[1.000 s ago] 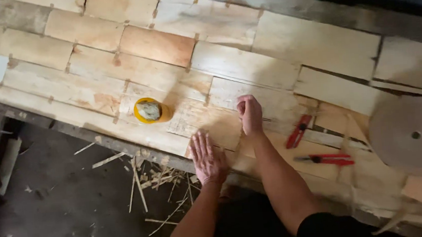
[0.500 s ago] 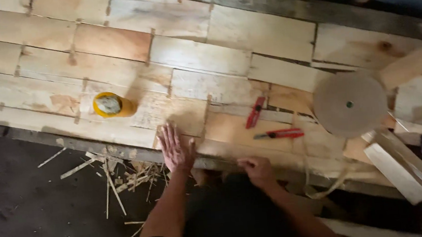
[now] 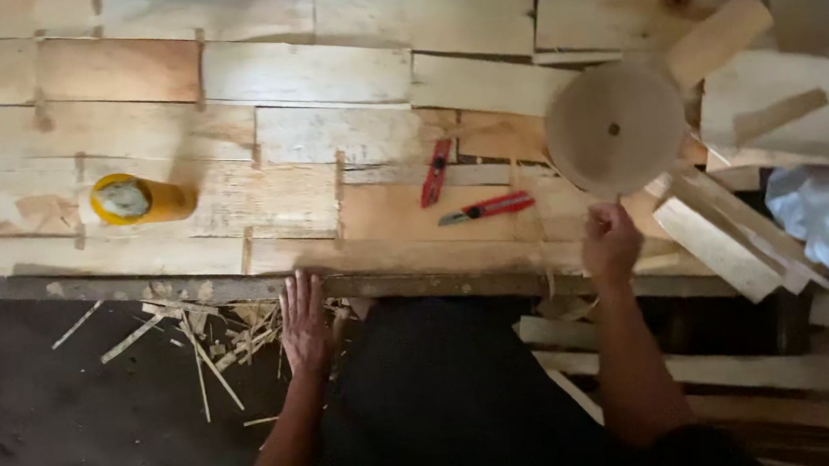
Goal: Assembling and gluing together thin wood slats on a workbench to form a panel.
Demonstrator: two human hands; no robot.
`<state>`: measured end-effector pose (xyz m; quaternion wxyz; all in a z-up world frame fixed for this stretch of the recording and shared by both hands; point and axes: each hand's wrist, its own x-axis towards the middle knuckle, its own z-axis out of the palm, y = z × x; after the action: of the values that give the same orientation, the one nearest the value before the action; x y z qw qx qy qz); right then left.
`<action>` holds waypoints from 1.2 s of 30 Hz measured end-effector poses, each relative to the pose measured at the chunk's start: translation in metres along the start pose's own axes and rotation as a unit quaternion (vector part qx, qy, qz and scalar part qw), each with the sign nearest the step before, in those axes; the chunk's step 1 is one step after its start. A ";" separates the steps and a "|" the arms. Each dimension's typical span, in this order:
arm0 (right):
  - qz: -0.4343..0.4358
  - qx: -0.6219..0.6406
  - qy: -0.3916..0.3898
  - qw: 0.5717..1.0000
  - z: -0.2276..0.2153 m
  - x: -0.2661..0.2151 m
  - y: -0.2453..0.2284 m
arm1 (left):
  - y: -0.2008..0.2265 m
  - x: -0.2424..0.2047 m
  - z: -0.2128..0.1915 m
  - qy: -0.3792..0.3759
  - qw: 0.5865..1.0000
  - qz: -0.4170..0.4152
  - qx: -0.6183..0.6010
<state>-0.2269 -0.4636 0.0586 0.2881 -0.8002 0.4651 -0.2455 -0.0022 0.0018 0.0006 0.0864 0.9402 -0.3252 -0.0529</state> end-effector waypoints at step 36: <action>0.199 -0.065 -0.038 0.977 -0.036 -0.074 0.086 | 0.112 0.085 -0.092 0.078 0.946 0.146 -0.280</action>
<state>-0.3359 -0.4406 0.0153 0.2965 -0.7176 0.6184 -0.1218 0.0107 -0.1257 0.1092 0.3778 0.8215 -0.4236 -0.0548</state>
